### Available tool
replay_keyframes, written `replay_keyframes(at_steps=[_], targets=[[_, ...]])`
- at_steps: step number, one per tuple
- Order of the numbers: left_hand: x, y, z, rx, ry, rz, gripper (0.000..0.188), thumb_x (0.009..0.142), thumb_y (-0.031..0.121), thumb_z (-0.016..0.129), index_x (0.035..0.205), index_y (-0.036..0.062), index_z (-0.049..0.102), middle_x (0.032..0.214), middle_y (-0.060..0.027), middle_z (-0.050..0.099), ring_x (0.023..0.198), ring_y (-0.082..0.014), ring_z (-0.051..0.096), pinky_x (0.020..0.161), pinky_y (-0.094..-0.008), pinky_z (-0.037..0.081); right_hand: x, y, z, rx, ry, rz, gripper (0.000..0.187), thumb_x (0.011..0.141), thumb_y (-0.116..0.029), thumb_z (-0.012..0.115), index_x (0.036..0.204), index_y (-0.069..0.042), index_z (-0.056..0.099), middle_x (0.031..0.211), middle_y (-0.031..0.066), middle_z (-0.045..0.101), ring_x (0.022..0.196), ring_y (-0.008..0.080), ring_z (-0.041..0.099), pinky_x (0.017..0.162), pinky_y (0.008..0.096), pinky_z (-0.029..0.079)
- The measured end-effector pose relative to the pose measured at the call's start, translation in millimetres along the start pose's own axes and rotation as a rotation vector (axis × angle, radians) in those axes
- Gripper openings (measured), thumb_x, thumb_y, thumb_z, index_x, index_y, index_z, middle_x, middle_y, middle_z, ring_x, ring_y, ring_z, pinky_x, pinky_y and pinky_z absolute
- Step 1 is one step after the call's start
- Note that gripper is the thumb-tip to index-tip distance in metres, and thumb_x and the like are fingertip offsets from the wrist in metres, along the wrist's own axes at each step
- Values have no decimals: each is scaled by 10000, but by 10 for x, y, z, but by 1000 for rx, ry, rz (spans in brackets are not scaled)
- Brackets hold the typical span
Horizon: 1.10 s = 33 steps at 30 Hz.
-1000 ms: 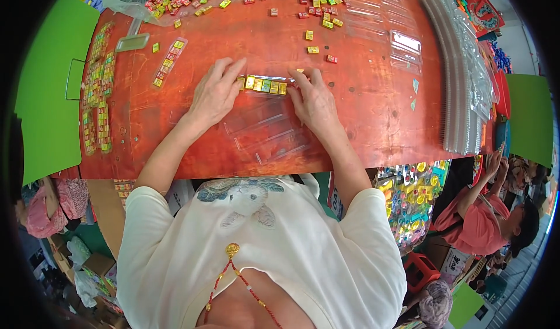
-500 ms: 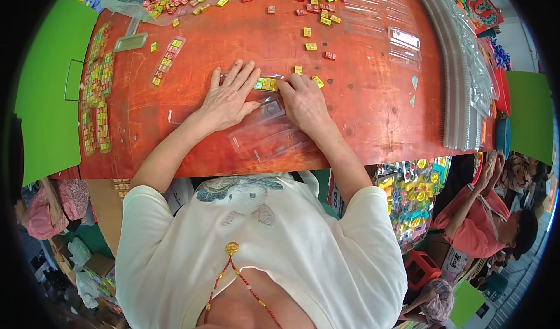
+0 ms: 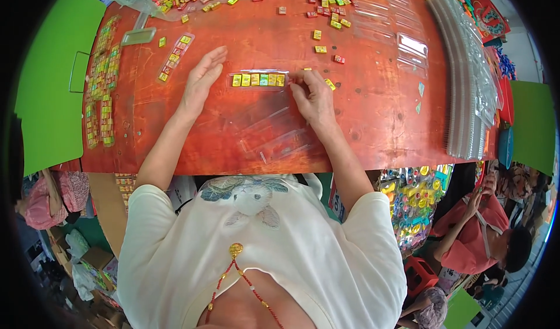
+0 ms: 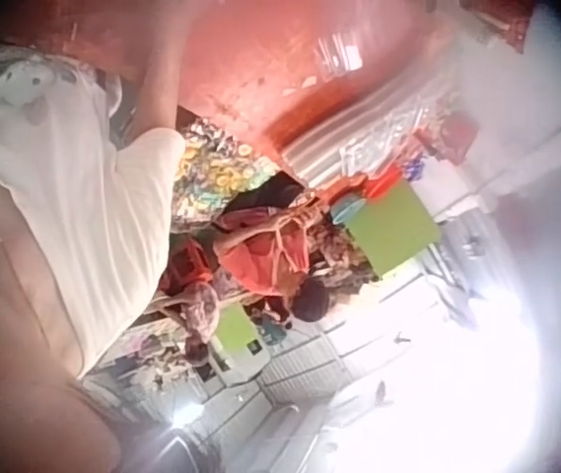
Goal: Sorting small colorful square items on a red table and placing them into small plastic bags.
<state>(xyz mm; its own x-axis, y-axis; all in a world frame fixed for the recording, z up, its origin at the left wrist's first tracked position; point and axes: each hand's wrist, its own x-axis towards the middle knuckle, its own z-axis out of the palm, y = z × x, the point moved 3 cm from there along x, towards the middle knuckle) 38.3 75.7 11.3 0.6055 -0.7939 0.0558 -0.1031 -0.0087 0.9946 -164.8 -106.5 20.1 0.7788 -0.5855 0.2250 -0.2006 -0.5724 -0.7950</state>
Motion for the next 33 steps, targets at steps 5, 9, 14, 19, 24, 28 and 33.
replay_keyframes(at_steps=[5, 9, 14, 19, 24, 28, 33], targets=[[-135, 128, -119, 360, 2, 147, 407, 923, 149, 630, 1316, 53, 591, 1279, -117, 594, 1229, -262, 550, 1017, -381, 444, 51, -236, 349, 249, -82, -63, 194, 853, -32, 676, 1047, -47, 678, 853, 96, 628, 780, 199, 651, 680, 310, 517], [-202, 158, -60, 956, 21, 329, 413, 879, 132, 654, 1284, 85, 591, 1264, -100, 563, 1187, -301, 527, 988, -453, 405, 159, -546, 550, 280, -192, -38, 201, 880, 5, 663, 1080, -11, 678, 908, 60, 621, 841, 133, 610, 738, 276, 497], [-213, 33, -159, 820, 37, 272, 413, 887, 123, 639, 1295, 97, 584, 1272, -89, 566, 1203, -285, 521, 1009, -462, 383, 288, -709, 815, 145, -230, -134, 180, 875, -52, 629, 1052, -37, 656, 940, 194, 640, 864, 383, 648, 763, 454, 522], [-298, 26, -204, 863, 28, 265, 406, 890, 134, 639, 1291, 98, 588, 1277, -94, 565, 1214, -281, 514, 1017, -465, 368, 270, -704, 755, -96, -184, -212, 207, 877, -26, 609, 1079, -29, 656, 948, 194, 643, 869, 381, 650, 764, 454, 528], [-272, 92, -94, 969, 21, 307, 411, 886, 167, 658, 1289, 116, 595, 1284, -101, 558, 1224, -291, 501, 1014, -476, 357, 255, -614, 714, -139, -145, -231, 210, 863, -15, 611, 1066, -22, 663, 900, 185, 621, 890, 384, 627, 790, 469, 522], [-149, 136, 19, 1042, 39, 374, 422, 874, 158, 660, 1291, 129, 598, 1283, -96, 556, 1213, -280, 505, 997, -479, 353, 235, -624, 755, -184, -122, -355, 224, 863, -44, 634, 1083, -45, 676, 915, 149, 616, 886, 341, 621, 776, 455, 510], [13, 39, 72, 1159, -53, 427, 388, 852, 135, 658, 1237, 134, 616, 1240, -73, 584, 1182, -255, 522, 963, -469, 347, 184, -653, 764, -429, -118, -483, 298, 810, -39, 660, 1101, -88, 702, 1009, 85, 610, 902, 259, 588, 770, 410, 448]])
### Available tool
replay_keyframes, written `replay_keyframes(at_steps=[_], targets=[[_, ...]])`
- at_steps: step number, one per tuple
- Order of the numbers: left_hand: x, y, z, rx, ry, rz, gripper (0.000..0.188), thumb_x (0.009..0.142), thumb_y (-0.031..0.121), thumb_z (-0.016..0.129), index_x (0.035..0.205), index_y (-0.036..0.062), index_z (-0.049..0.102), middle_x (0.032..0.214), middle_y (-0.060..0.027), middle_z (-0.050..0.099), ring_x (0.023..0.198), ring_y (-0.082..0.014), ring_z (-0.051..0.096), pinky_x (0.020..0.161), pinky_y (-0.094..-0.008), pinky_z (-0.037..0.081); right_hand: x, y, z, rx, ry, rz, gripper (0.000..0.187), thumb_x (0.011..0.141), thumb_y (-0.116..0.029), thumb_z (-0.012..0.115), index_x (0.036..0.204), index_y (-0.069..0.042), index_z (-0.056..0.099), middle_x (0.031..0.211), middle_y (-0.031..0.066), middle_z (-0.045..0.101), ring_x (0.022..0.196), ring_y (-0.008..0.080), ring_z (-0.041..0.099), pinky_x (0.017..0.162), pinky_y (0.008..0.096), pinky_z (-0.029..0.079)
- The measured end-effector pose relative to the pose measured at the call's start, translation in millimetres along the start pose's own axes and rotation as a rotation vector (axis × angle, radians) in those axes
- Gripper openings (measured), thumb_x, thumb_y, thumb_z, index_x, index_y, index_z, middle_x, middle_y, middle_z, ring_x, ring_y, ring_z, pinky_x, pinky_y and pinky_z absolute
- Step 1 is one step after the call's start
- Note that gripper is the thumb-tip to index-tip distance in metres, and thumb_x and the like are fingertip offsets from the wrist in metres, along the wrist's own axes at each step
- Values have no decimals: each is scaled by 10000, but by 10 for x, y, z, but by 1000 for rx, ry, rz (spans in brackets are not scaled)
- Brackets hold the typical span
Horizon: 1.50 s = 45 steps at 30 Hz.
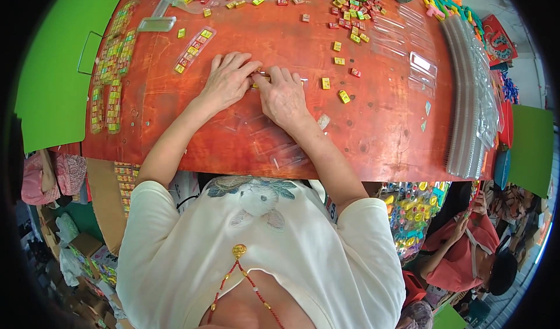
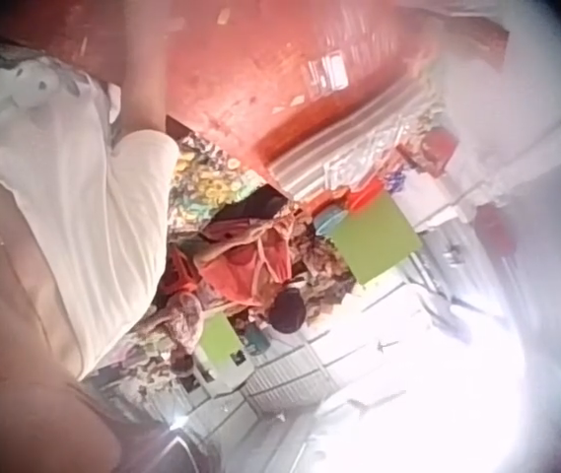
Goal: Sorting small colorful square items on a red table and placing them into small plastic bags.
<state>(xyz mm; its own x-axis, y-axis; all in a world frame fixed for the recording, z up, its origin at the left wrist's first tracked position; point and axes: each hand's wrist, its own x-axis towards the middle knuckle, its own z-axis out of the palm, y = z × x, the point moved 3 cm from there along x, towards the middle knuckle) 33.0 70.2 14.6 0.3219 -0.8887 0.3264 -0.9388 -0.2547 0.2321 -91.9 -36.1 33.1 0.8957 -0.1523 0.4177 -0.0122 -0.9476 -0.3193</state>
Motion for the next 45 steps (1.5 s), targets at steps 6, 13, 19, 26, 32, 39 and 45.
replay_keyframes(at_steps=[6, 13, 19, 26, 32, 39, 45], targets=[[-72, -53, -86, -102, 49, -79, 307, 891, 172, 649, 1190, 112, 614, 1258, -79, 592, 1199, -256, 525, 1006, -505, 322, -72, 1, -14, -138, -73, -48, 266, 829, -99, 672, 1092, -105, 707, 1035, 67, 611, 928, 238, 581, 778, 393, 426], [-162, 77, -79, -48, 10, -85, 366, 892, 168, 660, 1250, 108, 610, 1280, -102, 585, 1244, -288, 501, 1050, -514, 306, -83, 69, 2, -112, -13, -20, 233, 854, -116, 671, 1084, -91, 703, 1034, 62, 616, 914, 246, 578, 759, 393, 421], [-109, 105, 4, 19, 2, -78, 401, 894, 184, 666, 1286, 120, 611, 1320, -103, 577, 1258, -296, 499, 1048, -533, 310, -81, 53, -19, -117, -35, -26, 227, 853, -120, 672, 1075, -89, 707, 1022, 60, 613, 913, 246, 578, 753, 393, 417], [-244, 188, -8, 156, -42, -26, 536, 885, 245, 674, 1377, 75, 545, 1416, -162, 507, 1353, -338, 436, 1073, -670, 271, -66, 61, -26, -55, 27, -37, 171, 843, -143, 652, 998, -87, 696, 927, 61, 569, 881, 239, 561, 736, 397, 396], [-93, 244, -44, 3, -118, -27, 644, 884, 265, 679, 1448, 48, 455, 1508, -190, 420, 1408, -376, 384, 1086, -655, 269, -11, 268, -17, 424, 40, 180, 193, 855, -71, 631, 1024, -58, 723, 1007, 105, 656, 899, 305, 625, 775, 419, 464], [62, 300, 59, 54, -91, 140, 443, 849, 149, 616, 1276, 30, 594, 1112, -133, 570, 1058, -306, 548, 889, -447, 441, 0, 779, -395, 720, 250, 541, 210, 974, -59, 588, 1147, 6, 687, 1044, 34, 668, 983, 112, 610, 848, 266, 489], [-74, 92, -114, 23, 80, 20, 423, 863, 111, 576, 1276, 19, 586, 1037, -135, 563, 998, -316, 540, 820, -445, 460, -291, 784, -563, 609, 262, 471, 192, 945, -31, 607, 1112, -13, 700, 955, 52, 628, 840, 114, 601, 737, 251, 476]])
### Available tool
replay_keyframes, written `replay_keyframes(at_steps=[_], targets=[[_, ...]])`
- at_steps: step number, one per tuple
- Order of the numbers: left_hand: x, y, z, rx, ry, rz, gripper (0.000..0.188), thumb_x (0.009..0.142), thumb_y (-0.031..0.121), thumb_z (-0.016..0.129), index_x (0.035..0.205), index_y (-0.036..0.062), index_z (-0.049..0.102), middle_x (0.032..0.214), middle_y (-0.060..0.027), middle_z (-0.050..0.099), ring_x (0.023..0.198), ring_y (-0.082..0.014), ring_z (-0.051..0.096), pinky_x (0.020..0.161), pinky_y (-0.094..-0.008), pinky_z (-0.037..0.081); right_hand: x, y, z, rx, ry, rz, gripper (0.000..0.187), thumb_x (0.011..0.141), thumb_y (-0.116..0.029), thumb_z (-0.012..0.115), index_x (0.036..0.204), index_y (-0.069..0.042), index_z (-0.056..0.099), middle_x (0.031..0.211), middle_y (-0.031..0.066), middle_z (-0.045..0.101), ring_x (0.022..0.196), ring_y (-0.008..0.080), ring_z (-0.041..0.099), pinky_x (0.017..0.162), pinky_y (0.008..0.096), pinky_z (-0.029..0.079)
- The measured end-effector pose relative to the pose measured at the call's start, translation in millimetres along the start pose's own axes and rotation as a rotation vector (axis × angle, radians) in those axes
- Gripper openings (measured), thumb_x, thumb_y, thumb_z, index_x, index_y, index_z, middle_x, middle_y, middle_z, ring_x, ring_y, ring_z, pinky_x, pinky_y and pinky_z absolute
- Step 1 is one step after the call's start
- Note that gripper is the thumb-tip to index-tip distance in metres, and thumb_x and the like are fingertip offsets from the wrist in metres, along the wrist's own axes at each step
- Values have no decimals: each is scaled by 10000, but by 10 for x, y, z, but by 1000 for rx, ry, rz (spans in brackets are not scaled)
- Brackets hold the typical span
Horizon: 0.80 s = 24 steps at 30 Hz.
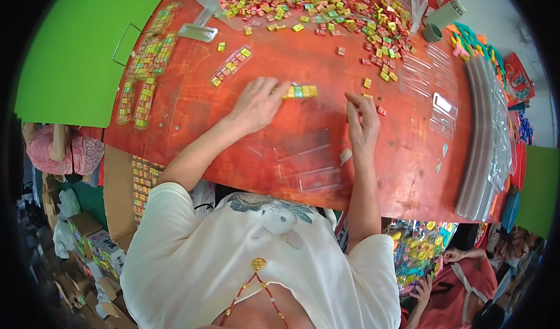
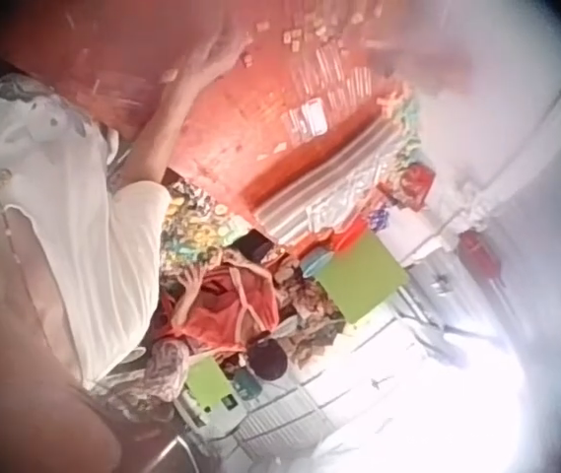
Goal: Sorting small colorful square items on a red table and placing them into small plastic bags.
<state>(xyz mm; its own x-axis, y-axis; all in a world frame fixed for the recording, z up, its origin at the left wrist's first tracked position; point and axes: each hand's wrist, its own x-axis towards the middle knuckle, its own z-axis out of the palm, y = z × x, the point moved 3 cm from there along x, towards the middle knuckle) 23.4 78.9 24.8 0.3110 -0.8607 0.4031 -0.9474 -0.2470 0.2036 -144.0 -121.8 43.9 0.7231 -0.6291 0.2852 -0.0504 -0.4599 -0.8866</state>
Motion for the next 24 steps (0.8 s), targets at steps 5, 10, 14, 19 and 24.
replay_keyframes(at_steps=[5, 10, 14, 19, 24], targets=[[-110, -543, -388, 240, 165, -168, 429, 886, 132, 581, 1304, 41, 548, 1009, -162, 576, 932, -347, 572, 770, -491, 479, -165, -4, 19, -211, -79, -129, 186, 938, -9, 591, 1093, -5, 694, 938, 113, 642, 856, 202, 642, 758, 303, 502], [-318, -1138, -281, 424, -3, -403, 485, 918, 259, 617, 1387, 173, 528, 1076, -136, 604, 1000, -340, 579, 808, -520, 471, -322, -307, 15, -315, -132, -227, 237, 872, -37, 647, 1106, -43, 690, 1054, 147, 641, 943, 332, 631, 819, 394, 502], [-370, -1092, -258, 428, -44, -396, 525, 929, 302, 627, 1424, 167, 514, 1236, -144, 575, 1126, -339, 546, 887, -542, 438, -674, -474, -9, -597, -319, -410, 445, 846, -230, 707, 1265, -107, 624, 1295, 130, 575, 1168, 320, 553, 979, 499, 398], [-225, -653, -286, 264, -5, -258, 554, 906, 285, 658, 1425, 161, 510, 1428, -166, 465, 1302, -344, 449, 1018, -553, 349, -1026, -243, 162, -789, -455, -422, 566, 848, -374, 700, 1341, -123, 580, 1433, 135, 500, 1297, 298, 484, 1013, 511, 369], [-27, -157, -202, 89, -55, -61, 557, 905, 263, 656, 1430, 150, 511, 1456, -187, 450, 1323, -358, 437, 1057, -526, 334, -765, -202, 345, -868, -225, -283, 554, 861, -330, 688, 1355, -114, 565, 1376, 120, 528, 1246, 305, 502, 1013, 480, 358]])
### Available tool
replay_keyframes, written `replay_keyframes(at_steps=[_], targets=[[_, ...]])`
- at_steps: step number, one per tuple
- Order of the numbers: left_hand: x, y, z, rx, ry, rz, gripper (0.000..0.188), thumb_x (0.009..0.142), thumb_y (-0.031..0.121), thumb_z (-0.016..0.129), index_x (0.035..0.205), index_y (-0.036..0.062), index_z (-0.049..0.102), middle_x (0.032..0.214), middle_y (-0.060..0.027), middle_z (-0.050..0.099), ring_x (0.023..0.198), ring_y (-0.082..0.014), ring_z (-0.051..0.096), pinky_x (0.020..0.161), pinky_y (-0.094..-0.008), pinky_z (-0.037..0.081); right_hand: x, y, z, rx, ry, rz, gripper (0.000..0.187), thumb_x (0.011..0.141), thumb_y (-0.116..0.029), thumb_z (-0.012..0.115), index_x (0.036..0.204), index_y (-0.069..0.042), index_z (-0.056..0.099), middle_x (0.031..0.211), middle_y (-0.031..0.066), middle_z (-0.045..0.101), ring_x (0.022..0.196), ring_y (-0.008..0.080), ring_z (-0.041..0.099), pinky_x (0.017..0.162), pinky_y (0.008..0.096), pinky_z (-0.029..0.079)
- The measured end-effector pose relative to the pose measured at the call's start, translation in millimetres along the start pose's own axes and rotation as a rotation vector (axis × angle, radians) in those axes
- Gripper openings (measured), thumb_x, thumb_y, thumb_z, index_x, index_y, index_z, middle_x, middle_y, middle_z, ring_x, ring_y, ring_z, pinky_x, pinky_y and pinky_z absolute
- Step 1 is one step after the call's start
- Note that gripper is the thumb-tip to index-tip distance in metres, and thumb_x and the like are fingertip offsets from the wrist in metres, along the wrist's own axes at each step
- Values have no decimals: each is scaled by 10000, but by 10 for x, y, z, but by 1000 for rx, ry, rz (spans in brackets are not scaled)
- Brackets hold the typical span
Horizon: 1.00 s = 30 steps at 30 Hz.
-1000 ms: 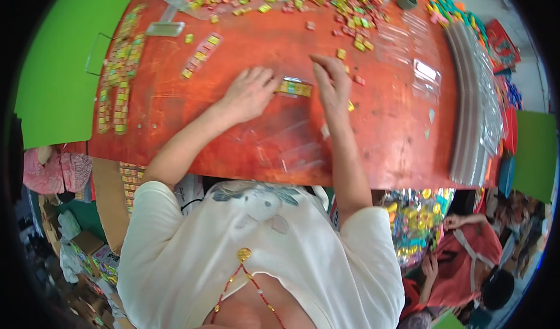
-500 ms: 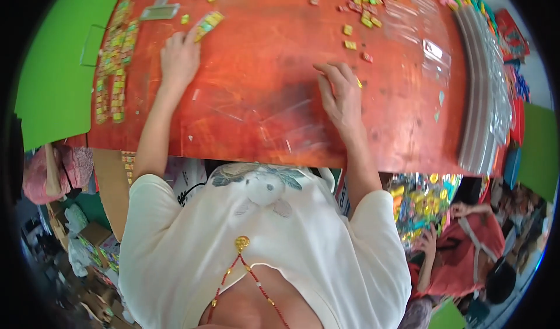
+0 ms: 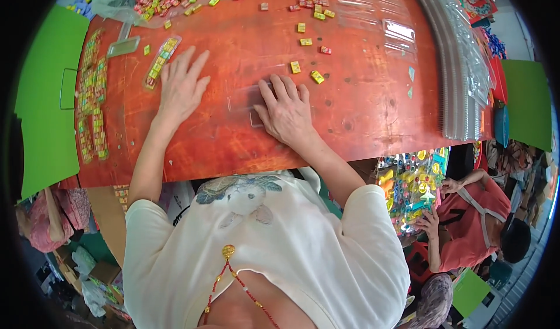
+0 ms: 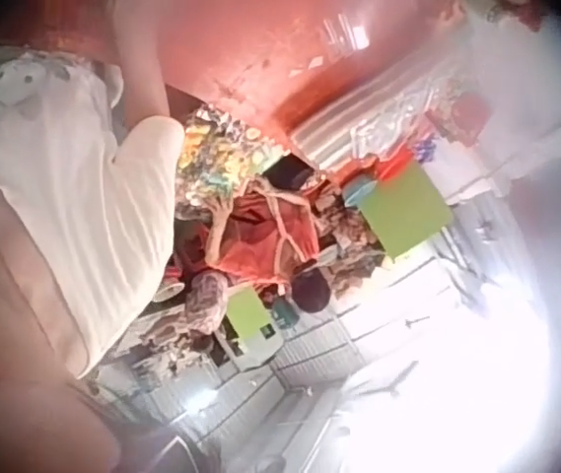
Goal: Sorting small colorful square items on a red table and placing them into small plastic bags.
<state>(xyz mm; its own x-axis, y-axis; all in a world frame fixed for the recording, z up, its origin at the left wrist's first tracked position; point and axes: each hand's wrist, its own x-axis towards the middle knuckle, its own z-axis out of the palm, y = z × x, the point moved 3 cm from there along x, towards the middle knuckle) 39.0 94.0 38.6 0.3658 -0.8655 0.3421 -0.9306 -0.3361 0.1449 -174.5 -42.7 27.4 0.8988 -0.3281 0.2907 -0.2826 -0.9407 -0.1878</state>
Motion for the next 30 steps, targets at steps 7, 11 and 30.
replay_keyframes(at_steps=[7, 11, 30], targets=[[508, 481, 136, -196, 1, 149, 480, 915, 202, 645, 1379, 119, 554, 1401, -181, 504, 1284, -352, 481, 1031, -492, 391, 255, 138, -117, 149, 162, 130, 446, 914, -230, 654, 1331, -98, 570, 1377, 140, 519, 1236, 326, 512, 1001, 482, 382], [692, 536, 305, -236, -127, 168, 524, 905, 153, 646, 1413, 129, 524, 1428, -176, 486, 1294, -365, 478, 1036, -477, 419, 132, 635, -258, 36, 183, 250, 379, 881, -160, 672, 1250, -104, 610, 1196, 110, 579, 1083, 300, 568, 880, 450, 433], [1721, -232, 654, -109, 10, -119, 497, 887, 213, 660, 1346, 66, 540, 1376, -195, 506, 1248, -385, 506, 986, -505, 458, 1719, 2087, 313, 38, 245, 484, 506, 911, -347, 626, 1343, -97, 540, 1393, 188, 501, 1218, 373, 530, 969, 544, 428]])
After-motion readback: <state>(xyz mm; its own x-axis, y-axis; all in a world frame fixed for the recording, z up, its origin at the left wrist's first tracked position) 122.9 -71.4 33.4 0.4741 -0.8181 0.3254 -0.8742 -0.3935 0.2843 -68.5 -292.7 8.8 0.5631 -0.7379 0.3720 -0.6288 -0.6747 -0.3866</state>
